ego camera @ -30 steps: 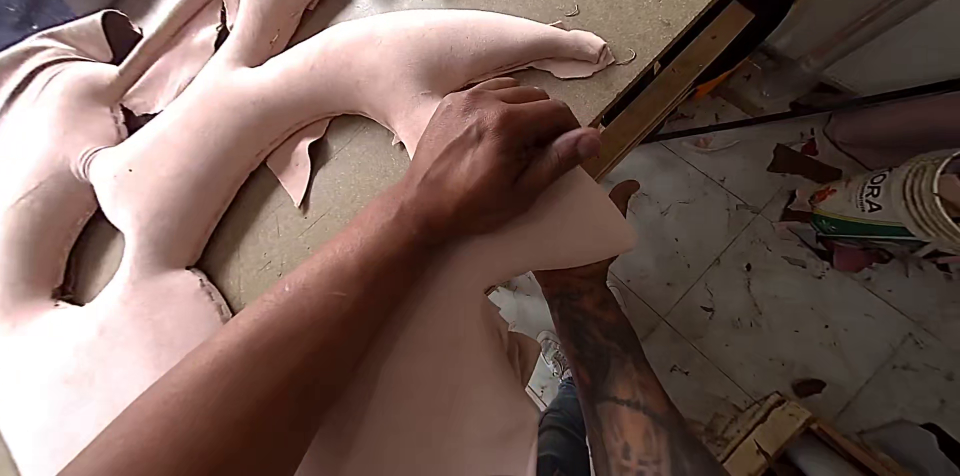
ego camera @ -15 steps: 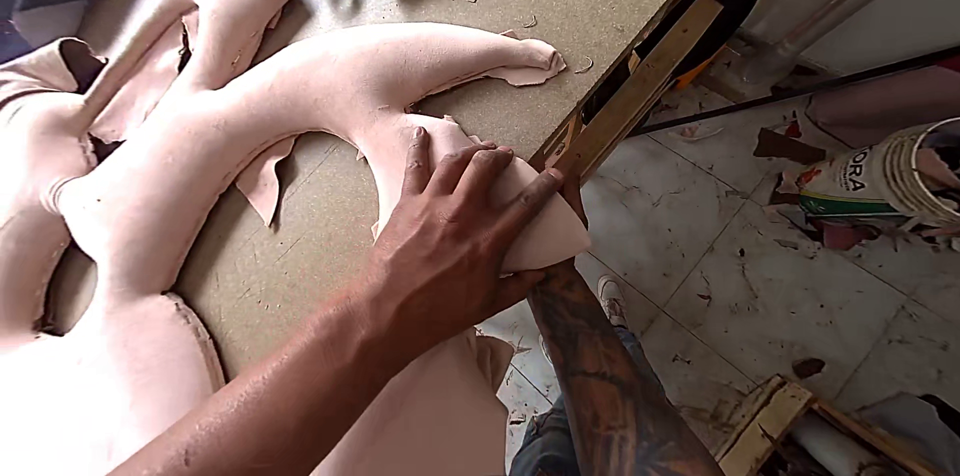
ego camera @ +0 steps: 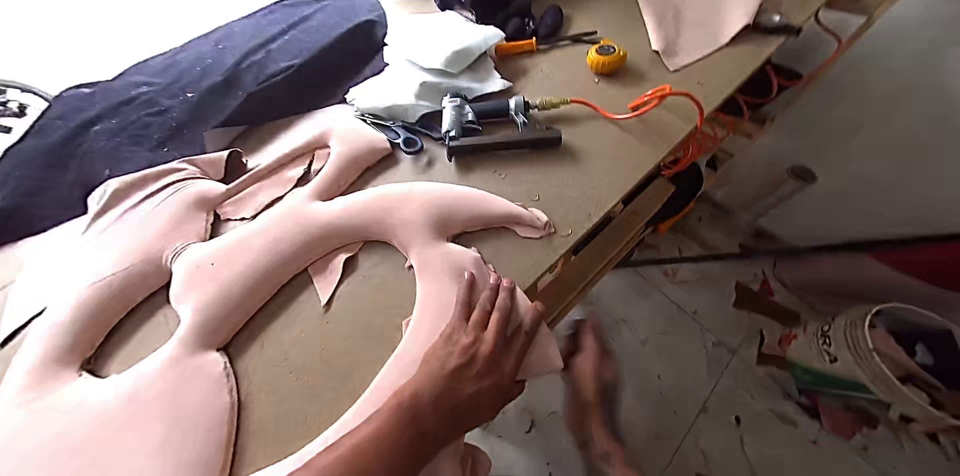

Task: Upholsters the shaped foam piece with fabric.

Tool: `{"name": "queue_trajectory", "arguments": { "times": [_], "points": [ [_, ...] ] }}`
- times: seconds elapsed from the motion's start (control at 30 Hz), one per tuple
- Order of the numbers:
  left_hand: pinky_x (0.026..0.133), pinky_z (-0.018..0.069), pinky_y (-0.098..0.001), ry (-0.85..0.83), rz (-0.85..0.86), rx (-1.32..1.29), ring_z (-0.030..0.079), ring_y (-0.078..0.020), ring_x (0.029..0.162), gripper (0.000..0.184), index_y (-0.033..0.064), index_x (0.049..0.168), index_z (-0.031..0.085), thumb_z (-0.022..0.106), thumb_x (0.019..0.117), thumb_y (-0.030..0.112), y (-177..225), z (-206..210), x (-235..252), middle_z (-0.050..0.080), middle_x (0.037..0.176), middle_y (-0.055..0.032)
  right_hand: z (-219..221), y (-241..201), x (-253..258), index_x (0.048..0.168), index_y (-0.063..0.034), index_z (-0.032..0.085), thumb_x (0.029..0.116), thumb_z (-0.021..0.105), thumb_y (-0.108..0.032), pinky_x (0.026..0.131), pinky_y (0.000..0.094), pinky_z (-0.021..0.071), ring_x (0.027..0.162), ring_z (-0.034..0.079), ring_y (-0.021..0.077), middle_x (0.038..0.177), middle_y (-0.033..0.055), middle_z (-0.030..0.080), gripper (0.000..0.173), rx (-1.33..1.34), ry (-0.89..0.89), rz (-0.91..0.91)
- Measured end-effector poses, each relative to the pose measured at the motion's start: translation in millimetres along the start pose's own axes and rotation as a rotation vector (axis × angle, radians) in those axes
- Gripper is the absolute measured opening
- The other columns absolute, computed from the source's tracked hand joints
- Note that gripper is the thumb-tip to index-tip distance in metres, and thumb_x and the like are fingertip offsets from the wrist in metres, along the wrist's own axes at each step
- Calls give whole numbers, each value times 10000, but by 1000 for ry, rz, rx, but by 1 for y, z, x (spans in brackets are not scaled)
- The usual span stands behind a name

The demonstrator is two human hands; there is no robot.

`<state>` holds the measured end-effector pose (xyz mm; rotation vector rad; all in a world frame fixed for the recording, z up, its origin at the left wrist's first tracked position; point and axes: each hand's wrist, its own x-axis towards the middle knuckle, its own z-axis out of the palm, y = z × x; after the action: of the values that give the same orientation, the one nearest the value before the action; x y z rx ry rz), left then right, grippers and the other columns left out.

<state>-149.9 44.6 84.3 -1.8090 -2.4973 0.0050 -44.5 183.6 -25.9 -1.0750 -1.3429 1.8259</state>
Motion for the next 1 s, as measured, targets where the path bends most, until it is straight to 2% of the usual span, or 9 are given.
{"name": "queue_trajectory", "arguments": {
  "times": [0.1,0.2,0.33,0.4,0.53,0.67,0.77,0.87,1.0],
  "points": [
    [1092,374,-747,15,-6,-10,497,-491,1382,844,201,1572,422,690,871,586,-3,-1,2,487,1507,-300,-8,-138,72,1148,48,601,1087,458,-268,704,389,591,783,669,175,903,94,659,353,-553,-78,-686],
    [1108,364,-741,33,10,1,481,-481,1400,811,205,1560,447,674,886,593,1,0,-1,497,1498,-298,102,-232,160,1248,-4,652,1047,503,-239,985,481,545,1122,671,281,1174,170,696,343,-874,-430,-1057],
    [1158,313,-727,30,13,17,420,-476,1449,819,220,1569,434,680,880,589,-2,-1,-3,454,1533,-303,246,-232,248,1342,-10,604,923,699,-313,1016,633,473,1266,571,429,1307,235,618,525,-1495,-889,-1055],
    [1171,297,-723,25,24,17,394,-478,1466,814,210,1575,430,669,892,583,-1,-1,-5,429,1548,-314,268,-222,259,1259,-11,638,892,748,-347,948,694,472,1238,560,487,1273,277,607,509,-1712,-968,-989],
    [1184,293,-708,31,33,44,394,-461,1472,806,215,1567,446,657,890,600,-1,-2,-5,436,1550,-301,266,-209,272,1438,-187,581,885,756,-388,986,698,460,1288,536,485,1348,265,590,614,-1728,-1013,-991],
    [1170,321,-693,47,46,50,439,-444,1448,775,206,1551,475,648,899,589,-3,-5,-4,468,1529,-293,218,-222,257,1204,34,591,898,731,-175,915,636,516,1118,627,458,1170,272,624,396,-1569,-949,-1019],
    [1156,333,-693,45,50,37,479,-446,1414,741,204,1539,501,626,910,577,-2,-8,-4,502,1499,-293,127,-254,227,1330,10,545,963,608,-140,911,678,491,1121,628,482,1185,283,635,402,-1425,-739,-951],
    [1147,339,-695,0,47,22,496,-466,1392,765,195,1536,499,653,888,573,-3,-15,-1,507,1484,-307,4,-264,166,1105,-22,619,972,538,-312,678,622,474,830,642,371,901,201,636,329,-1193,-450,-810],
    [1122,342,-713,-14,67,17,511,-487,1370,760,179,1539,490,642,896,555,-3,-18,1,516,1469,-318,-128,-185,27,1344,-108,563,950,617,-333,509,354,588,591,645,137,856,64,652,457,-716,-433,-167]
  ]
}}
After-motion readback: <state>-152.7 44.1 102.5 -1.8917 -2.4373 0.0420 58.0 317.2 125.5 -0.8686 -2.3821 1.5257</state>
